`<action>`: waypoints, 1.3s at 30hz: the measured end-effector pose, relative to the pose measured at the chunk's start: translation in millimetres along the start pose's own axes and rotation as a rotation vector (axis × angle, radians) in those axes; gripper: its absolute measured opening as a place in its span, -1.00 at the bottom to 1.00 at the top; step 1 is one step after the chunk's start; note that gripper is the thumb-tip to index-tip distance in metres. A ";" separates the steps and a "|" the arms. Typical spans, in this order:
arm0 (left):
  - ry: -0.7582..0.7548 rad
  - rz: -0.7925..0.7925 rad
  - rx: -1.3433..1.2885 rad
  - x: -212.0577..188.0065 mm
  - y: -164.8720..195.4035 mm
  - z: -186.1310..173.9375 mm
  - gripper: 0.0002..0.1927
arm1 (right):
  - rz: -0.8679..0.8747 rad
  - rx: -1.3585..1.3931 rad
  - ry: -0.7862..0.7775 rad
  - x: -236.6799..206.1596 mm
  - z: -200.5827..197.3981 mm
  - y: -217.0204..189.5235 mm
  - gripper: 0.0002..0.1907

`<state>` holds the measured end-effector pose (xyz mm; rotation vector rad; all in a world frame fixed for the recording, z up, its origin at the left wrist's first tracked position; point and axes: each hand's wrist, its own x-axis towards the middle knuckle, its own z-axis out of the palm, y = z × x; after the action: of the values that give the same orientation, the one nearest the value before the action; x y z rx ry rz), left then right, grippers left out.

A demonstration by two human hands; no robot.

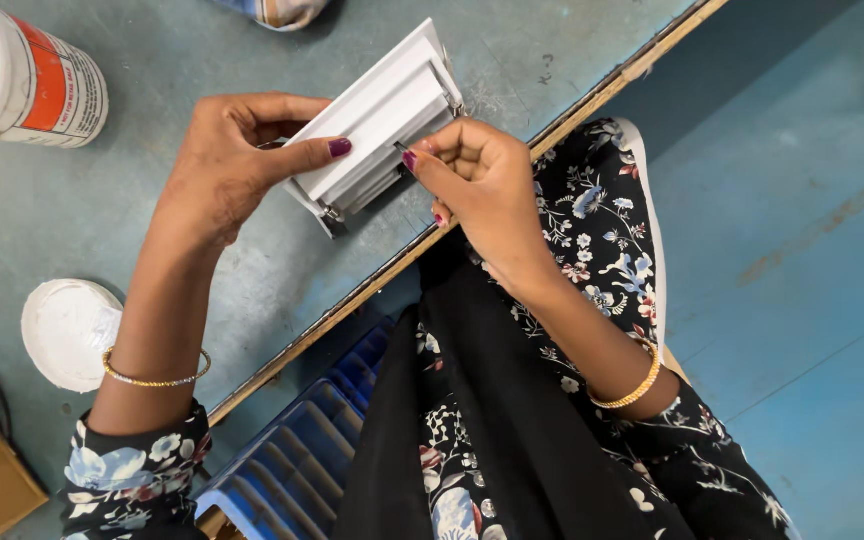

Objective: The person assembles a small white LED light fixture by inserting LED strips into slots, applying a white paste with a metal spatula, and pressing the strips into place. They handle the fixture and paste container, then set the spatula down and continue adjusting the strips.

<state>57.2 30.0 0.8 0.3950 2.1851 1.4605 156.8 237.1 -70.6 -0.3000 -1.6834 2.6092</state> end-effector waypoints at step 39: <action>0.384 0.651 0.627 -68.8 -52.8 106.4 -0.55 | -0.344 -1.048 -0.221 -2.7 -60.1 -79.4 -0.85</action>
<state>173.6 59.3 -65.7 1.2165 2.9986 1.1516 163.1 324.1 -22.4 0.2715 -2.7215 1.3701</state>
